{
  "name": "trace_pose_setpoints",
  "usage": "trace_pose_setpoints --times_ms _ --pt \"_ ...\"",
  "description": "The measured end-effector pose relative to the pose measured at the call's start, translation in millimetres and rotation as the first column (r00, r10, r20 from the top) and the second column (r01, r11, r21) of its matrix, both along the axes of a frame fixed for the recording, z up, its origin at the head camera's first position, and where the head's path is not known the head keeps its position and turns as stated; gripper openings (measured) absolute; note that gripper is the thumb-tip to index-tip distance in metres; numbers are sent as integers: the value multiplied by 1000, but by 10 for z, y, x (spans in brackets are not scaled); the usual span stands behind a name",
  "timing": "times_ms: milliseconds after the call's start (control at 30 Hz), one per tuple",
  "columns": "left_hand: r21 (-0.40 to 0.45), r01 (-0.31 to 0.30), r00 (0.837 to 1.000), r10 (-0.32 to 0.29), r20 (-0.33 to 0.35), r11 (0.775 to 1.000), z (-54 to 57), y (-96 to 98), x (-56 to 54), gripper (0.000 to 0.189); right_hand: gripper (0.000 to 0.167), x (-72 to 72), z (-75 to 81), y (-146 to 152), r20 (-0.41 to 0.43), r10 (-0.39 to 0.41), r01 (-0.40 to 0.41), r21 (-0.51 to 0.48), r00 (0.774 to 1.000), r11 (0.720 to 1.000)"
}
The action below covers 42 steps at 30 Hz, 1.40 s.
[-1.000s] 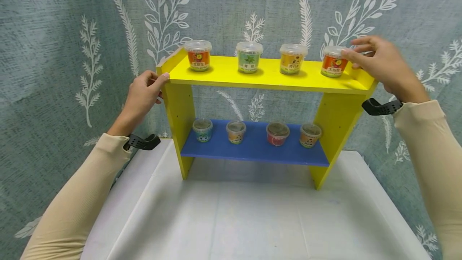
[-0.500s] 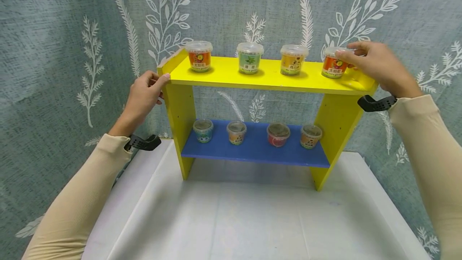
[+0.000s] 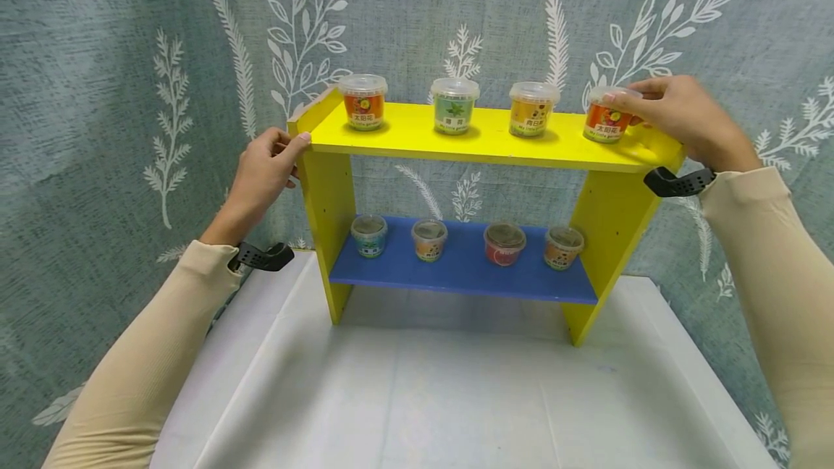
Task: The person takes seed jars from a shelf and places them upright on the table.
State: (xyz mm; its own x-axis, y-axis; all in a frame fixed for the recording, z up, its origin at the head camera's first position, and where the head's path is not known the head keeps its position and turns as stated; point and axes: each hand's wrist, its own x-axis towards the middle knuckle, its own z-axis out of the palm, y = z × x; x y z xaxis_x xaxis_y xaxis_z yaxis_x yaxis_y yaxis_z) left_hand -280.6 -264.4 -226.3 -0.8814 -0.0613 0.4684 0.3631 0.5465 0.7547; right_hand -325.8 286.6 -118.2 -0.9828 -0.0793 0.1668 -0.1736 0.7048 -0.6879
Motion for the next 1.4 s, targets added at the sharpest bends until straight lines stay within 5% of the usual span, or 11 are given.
trace_pose_setpoints --times_ms 233,533,1400 --pt "7 -1 1000 1 9 1000 4 8 -3 56 93 7 -7 12 5 -3 4 -62 1000 998" --pt "21 19 1000 -19 14 1000 29 13 -20 55 82 88 -33 66 -98 -21 8 -134 995 991" --pt "35 3 999 -5 43 999 12 4 -7 61 66 519 -109 72 -207 60 -101 -195 976 976"
